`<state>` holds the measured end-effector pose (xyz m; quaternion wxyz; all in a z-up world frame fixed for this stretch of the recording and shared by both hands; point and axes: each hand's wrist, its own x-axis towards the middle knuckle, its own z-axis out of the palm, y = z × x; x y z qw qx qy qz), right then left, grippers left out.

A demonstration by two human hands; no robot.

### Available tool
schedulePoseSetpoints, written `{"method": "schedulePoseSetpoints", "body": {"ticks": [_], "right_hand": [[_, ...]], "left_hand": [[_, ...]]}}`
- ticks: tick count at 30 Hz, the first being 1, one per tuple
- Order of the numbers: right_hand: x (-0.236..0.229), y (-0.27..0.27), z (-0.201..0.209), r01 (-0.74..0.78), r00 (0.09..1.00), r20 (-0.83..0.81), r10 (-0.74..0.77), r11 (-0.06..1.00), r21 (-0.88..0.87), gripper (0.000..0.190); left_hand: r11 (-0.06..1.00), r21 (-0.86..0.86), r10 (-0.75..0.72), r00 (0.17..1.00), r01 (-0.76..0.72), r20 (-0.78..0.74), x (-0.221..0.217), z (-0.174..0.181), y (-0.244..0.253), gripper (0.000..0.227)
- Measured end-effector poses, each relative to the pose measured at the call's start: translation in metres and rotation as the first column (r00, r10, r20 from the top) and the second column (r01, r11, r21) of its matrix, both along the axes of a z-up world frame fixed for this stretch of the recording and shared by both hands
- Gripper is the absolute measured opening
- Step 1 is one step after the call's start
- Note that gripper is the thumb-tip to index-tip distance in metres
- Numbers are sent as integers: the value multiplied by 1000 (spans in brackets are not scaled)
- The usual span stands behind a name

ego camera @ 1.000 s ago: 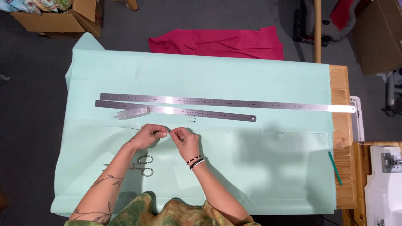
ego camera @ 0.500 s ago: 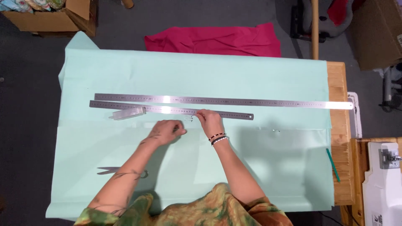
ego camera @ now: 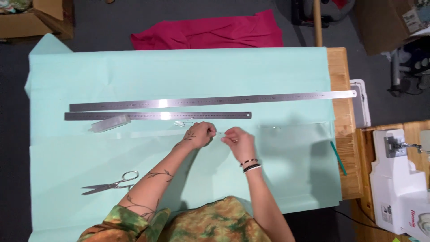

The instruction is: The person measures and marks a large piece of light green fabric on a wooden table using a metal ruler and a green pencil. They then use scissors to cut the fabric along the marked lines.

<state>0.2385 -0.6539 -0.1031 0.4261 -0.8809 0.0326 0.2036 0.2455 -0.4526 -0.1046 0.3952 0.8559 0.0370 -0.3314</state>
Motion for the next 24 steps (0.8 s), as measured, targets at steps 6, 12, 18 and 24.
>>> {"method": "schedulePoseSetpoints", "body": {"ticks": [6,12,18,24], "right_hand": [[-10,12,-10,87,993,64,-95,990,114,21],[-6,2,-30,-118,971,217,101,991,68,27],[-15,-88,-20,145,782,620,-65,986,-79,23],[-17,-160,-53,548,656,302,-691,712,439,22]], "left_hand": [[1000,-12,25,999,-25,-31,0,-14,-3,16],[998,-34,49,998,-50,-27,-5,0,2,19],[989,114,-97,995,94,19,2,1,-2,17],[982,39,-184,982,182,52,22,43,-88,31]]}}
